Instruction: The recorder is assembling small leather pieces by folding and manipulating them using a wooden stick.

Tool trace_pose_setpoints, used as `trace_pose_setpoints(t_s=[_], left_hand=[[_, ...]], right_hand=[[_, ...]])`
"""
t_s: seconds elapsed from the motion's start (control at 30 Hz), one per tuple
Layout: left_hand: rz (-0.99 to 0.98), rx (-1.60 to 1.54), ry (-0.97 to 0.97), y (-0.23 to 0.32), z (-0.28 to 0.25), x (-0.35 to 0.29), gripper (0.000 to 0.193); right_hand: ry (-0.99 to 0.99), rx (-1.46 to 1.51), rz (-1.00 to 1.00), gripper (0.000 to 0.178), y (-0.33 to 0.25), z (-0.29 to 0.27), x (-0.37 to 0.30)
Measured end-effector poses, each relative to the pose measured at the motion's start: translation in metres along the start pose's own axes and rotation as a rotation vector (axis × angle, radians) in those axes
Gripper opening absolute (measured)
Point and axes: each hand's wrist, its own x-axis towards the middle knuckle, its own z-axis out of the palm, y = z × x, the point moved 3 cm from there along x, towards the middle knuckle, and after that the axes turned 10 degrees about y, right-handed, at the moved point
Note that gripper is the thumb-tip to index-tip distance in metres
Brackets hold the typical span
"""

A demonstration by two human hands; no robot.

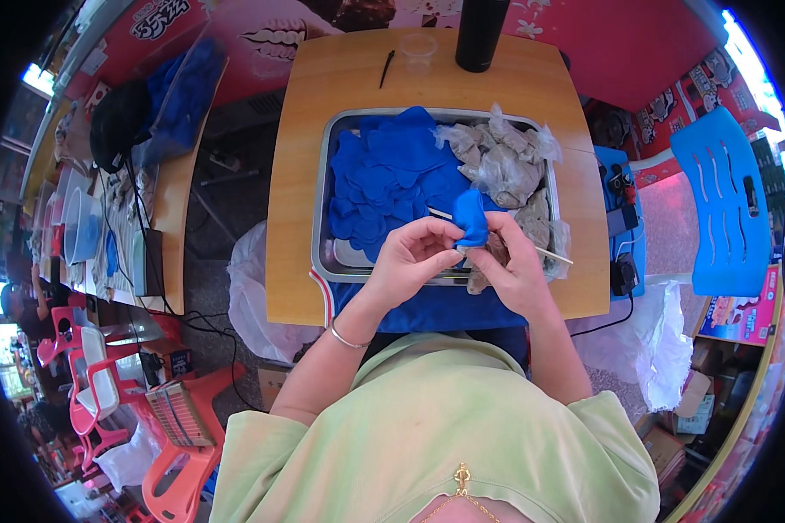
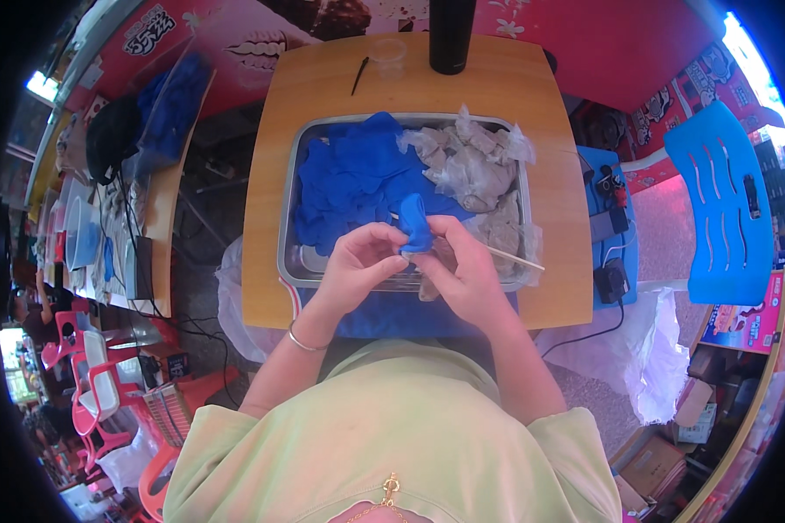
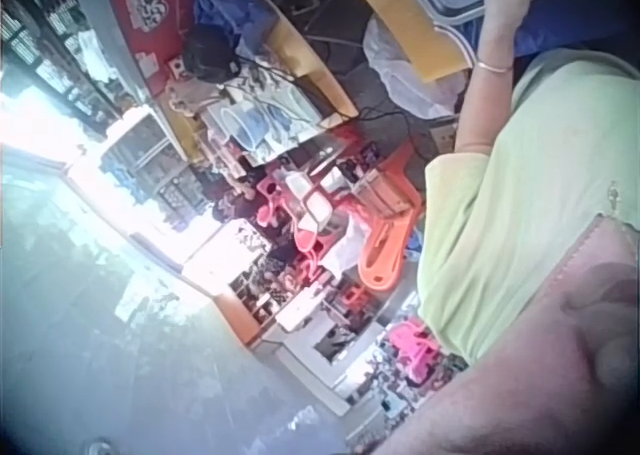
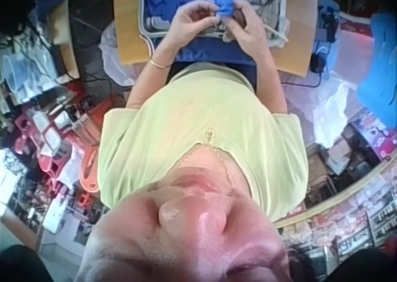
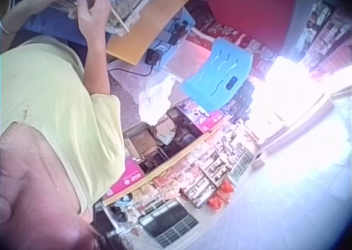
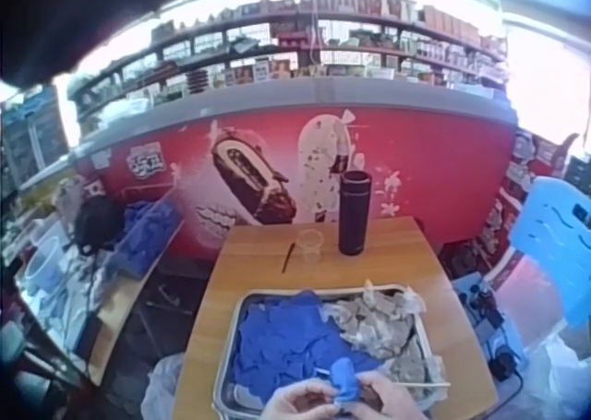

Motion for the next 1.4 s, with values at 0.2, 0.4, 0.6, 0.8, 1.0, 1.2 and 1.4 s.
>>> trace_pose_setpoints(t_s=[0.2, 0.4, 0.6, 0.8, 1.0, 1.2, 1.4], left_hand=[[0.036, 0.126, 0.049, 0.003, 0.001, 0.0, 0.017], [0.053, 0.29, 0.159, 0.013, 0.006, -0.002, 0.011], [0.356, 0.486, 0.261, 0.01, 0.009, -0.004, 0.009], [0.601, 0.693, 0.256, 0.019, 0.02, -0.006, 0.008], [0.474, 0.654, 0.304, 0.019, 0.016, -0.006, 0.008], [0.469, 0.664, 0.255, 0.02, 0.019, -0.005, 0.008], [0.466, 0.69, 0.265, 0.021, 0.023, -0.005, 0.008]], right_hand=[[0.059, -0.01, -0.112, 0.027, 0.002, 0.003, 0.002], [0.219, -0.257, -0.25, 0.025, 0.006, 0.002, 0.004], [0.254, -0.211, -0.217, 0.024, 0.004, 0.005, 0.004], [0.346, -0.331, -0.226, 0.024, -0.002, 0.005, 0.005], [0.129, 0.064, 0.055, 0.03, 0.001, 0.006, 0.002], [0.259, 0.06, -0.147, 0.038, 0.012, 0.008, 0.009], [0.352, 0.234, 0.027, 0.029, 0.019, 0.003, 0.011]])
